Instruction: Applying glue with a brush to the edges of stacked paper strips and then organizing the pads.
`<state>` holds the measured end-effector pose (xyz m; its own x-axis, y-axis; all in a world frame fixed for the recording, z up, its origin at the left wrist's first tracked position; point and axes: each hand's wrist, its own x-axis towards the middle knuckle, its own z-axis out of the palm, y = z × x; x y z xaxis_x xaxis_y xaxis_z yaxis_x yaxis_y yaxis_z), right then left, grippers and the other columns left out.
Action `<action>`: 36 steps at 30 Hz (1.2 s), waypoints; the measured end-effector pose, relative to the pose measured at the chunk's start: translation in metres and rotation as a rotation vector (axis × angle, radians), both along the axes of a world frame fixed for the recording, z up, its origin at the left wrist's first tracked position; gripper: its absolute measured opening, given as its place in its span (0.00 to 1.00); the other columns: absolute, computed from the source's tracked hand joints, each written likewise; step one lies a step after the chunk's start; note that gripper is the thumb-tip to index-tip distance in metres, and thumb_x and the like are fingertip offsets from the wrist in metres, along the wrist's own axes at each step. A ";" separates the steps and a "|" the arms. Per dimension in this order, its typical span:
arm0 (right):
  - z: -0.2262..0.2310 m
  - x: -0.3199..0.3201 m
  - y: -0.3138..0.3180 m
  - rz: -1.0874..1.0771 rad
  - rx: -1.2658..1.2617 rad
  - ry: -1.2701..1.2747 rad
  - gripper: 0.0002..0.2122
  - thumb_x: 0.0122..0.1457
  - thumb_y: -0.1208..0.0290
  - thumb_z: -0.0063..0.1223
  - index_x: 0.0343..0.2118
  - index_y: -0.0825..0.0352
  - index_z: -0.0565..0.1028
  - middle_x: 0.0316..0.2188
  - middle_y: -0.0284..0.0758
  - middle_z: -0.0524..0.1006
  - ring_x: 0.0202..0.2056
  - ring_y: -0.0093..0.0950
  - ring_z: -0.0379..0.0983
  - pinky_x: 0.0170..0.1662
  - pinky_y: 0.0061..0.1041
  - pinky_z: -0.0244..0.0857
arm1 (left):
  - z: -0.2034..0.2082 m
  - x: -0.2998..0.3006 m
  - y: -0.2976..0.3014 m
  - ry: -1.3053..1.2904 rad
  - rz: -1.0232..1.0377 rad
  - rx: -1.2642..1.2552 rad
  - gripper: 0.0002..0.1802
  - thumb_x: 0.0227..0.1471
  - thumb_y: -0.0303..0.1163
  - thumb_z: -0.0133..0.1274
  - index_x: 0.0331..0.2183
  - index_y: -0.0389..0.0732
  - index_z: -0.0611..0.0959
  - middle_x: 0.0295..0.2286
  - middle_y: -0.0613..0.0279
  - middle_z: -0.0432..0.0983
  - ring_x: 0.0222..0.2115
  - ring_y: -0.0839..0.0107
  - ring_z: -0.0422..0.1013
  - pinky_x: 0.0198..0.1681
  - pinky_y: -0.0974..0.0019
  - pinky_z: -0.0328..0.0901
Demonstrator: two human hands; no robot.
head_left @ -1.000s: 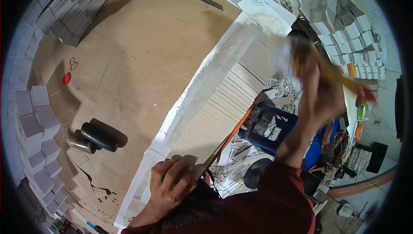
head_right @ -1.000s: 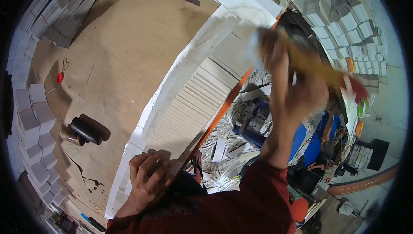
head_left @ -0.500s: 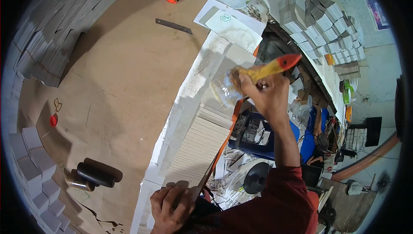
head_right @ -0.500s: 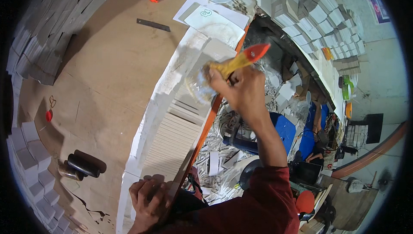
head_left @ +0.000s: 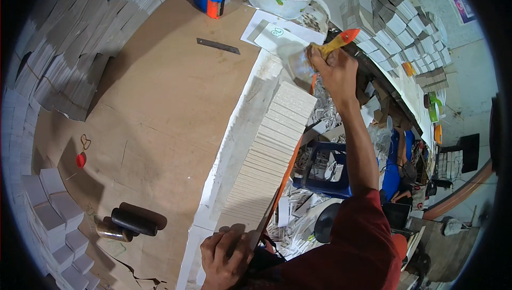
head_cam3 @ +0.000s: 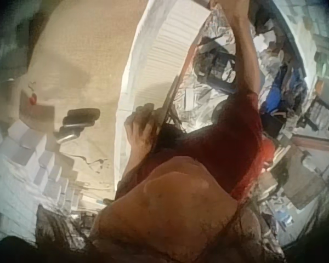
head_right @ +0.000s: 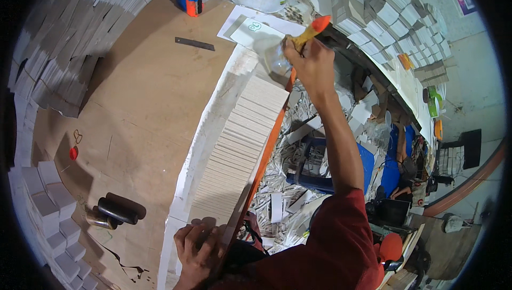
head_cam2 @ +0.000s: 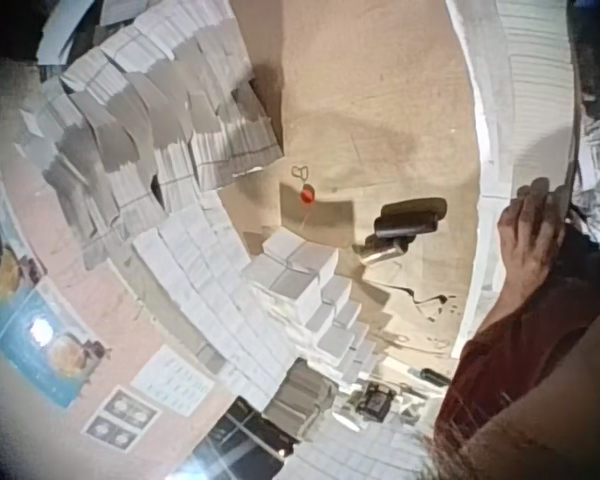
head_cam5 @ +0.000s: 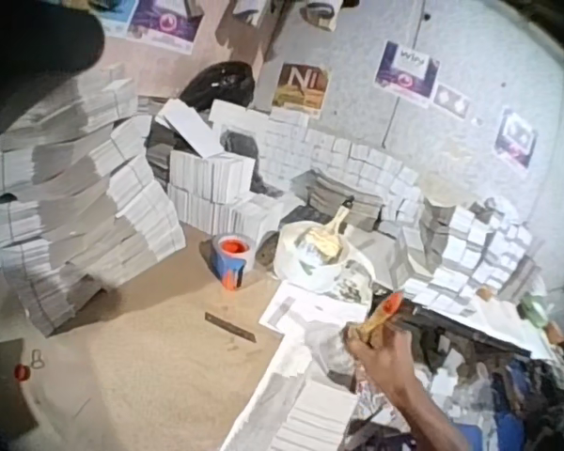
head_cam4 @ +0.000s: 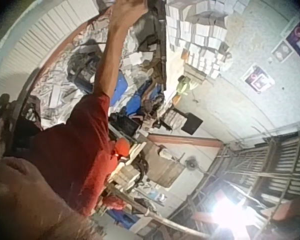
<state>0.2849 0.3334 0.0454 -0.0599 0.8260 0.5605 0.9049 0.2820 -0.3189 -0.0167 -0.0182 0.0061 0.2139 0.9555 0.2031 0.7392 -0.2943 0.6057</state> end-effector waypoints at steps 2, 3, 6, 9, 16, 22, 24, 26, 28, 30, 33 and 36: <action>0.007 -0.002 -0.008 0.013 0.164 -0.324 0.13 0.59 0.68 0.66 0.30 0.76 0.80 0.28 0.43 0.81 0.24 0.25 0.78 0.27 0.27 0.69 | 0.001 -0.001 -0.001 0.000 0.011 -0.017 0.23 0.40 0.29 0.69 0.42 0.43 0.86 0.47 0.53 0.72 0.48 0.50 0.67 0.52 0.49 0.65; 0.015 -0.016 -0.022 -0.032 0.214 -0.119 0.11 0.59 0.69 0.65 0.32 0.75 0.81 0.31 0.42 0.82 0.26 0.24 0.79 0.29 0.26 0.70 | 0.001 -0.002 0.000 0.007 0.012 -0.010 0.23 0.40 0.29 0.69 0.42 0.43 0.86 0.47 0.53 0.72 0.48 0.50 0.67 0.52 0.49 0.65; 0.055 -0.044 -0.093 0.133 0.213 0.334 0.16 0.60 0.70 0.66 0.48 0.71 0.80 0.36 0.37 0.84 0.29 0.25 0.80 0.32 0.23 0.74 | 0.002 0.000 -0.001 0.021 0.003 -0.015 0.23 0.39 0.29 0.69 0.43 0.42 0.85 0.48 0.53 0.72 0.48 0.49 0.67 0.52 0.48 0.65; 0.042 -0.090 -0.158 0.311 0.128 0.610 0.20 0.59 0.65 0.66 0.50 0.66 0.74 0.31 0.33 0.81 0.26 0.25 0.78 0.29 0.20 0.71 | -0.002 -0.003 -0.004 0.031 -0.004 -0.015 0.23 0.41 0.29 0.68 0.43 0.42 0.85 0.48 0.52 0.72 0.48 0.49 0.67 0.53 0.48 0.65; 0.017 -0.087 -0.178 0.562 -0.057 0.170 0.12 0.49 0.72 0.71 0.28 0.67 0.75 0.16 0.29 0.71 0.12 0.21 0.67 0.15 0.22 0.61 | 0.001 -0.002 -0.003 0.044 -0.007 -0.019 0.22 0.42 0.30 0.67 0.43 0.42 0.85 0.47 0.50 0.72 0.48 0.49 0.68 0.53 0.47 0.65; -0.014 -0.070 -0.143 0.351 -0.101 0.320 0.12 0.52 0.76 0.68 0.26 0.68 0.71 0.19 0.31 0.72 0.19 0.21 0.72 0.22 0.23 0.66 | -0.002 -0.002 -0.004 0.043 0.007 -0.027 0.23 0.42 0.31 0.67 0.44 0.43 0.85 0.47 0.51 0.71 0.48 0.49 0.67 0.53 0.47 0.65; -0.015 -0.071 -0.136 0.211 -0.134 0.519 0.11 0.51 0.77 0.68 0.25 0.70 0.71 0.21 0.32 0.76 0.21 0.19 0.73 0.25 0.23 0.68 | -0.001 -0.001 -0.005 0.035 0.020 -0.033 0.23 0.41 0.31 0.68 0.44 0.44 0.85 0.47 0.51 0.71 0.49 0.49 0.67 0.53 0.47 0.65; -0.013 -0.068 -0.127 0.144 -0.146 0.504 0.11 0.51 0.77 0.67 0.25 0.70 0.72 0.20 0.33 0.77 0.21 0.19 0.73 0.26 0.23 0.68 | -0.002 0.000 -0.005 0.021 0.029 -0.040 0.23 0.41 0.30 0.68 0.43 0.44 0.85 0.47 0.52 0.71 0.49 0.49 0.66 0.53 0.47 0.65; -0.015 -0.069 -0.114 0.064 -0.179 0.671 0.09 0.51 0.76 0.66 0.24 0.71 0.74 0.18 0.35 0.78 0.21 0.19 0.76 0.26 0.23 0.70 | -0.003 -0.001 -0.005 0.024 0.031 -0.037 0.23 0.40 0.29 0.68 0.43 0.44 0.85 0.47 0.52 0.71 0.49 0.49 0.66 0.53 0.47 0.65; -0.013 -0.063 -0.100 0.033 -0.141 0.564 0.09 0.51 0.75 0.66 0.24 0.71 0.75 0.18 0.35 0.79 0.21 0.21 0.78 0.27 0.23 0.71 | -0.002 0.000 -0.004 0.018 0.025 -0.030 0.23 0.40 0.28 0.68 0.43 0.45 0.85 0.47 0.52 0.71 0.49 0.49 0.66 0.53 0.47 0.65; -0.017 -0.049 -0.072 0.020 -0.084 0.505 0.08 0.51 0.72 0.64 0.23 0.70 0.76 0.18 0.36 0.81 0.22 0.26 0.81 0.28 0.27 0.73 | 0.004 0.001 -0.004 0.010 0.030 -0.053 0.24 0.39 0.27 0.69 0.43 0.45 0.85 0.48 0.53 0.71 0.49 0.48 0.66 0.54 0.47 0.65; -0.012 -0.048 -0.052 -0.062 -0.016 0.371 0.11 0.52 0.69 0.63 0.22 0.71 0.74 0.17 0.36 0.78 0.20 0.22 0.76 0.29 0.26 0.70 | 0.002 0.001 -0.003 0.001 0.058 -0.052 0.25 0.39 0.27 0.69 0.44 0.46 0.85 0.48 0.53 0.72 0.49 0.49 0.66 0.53 0.48 0.65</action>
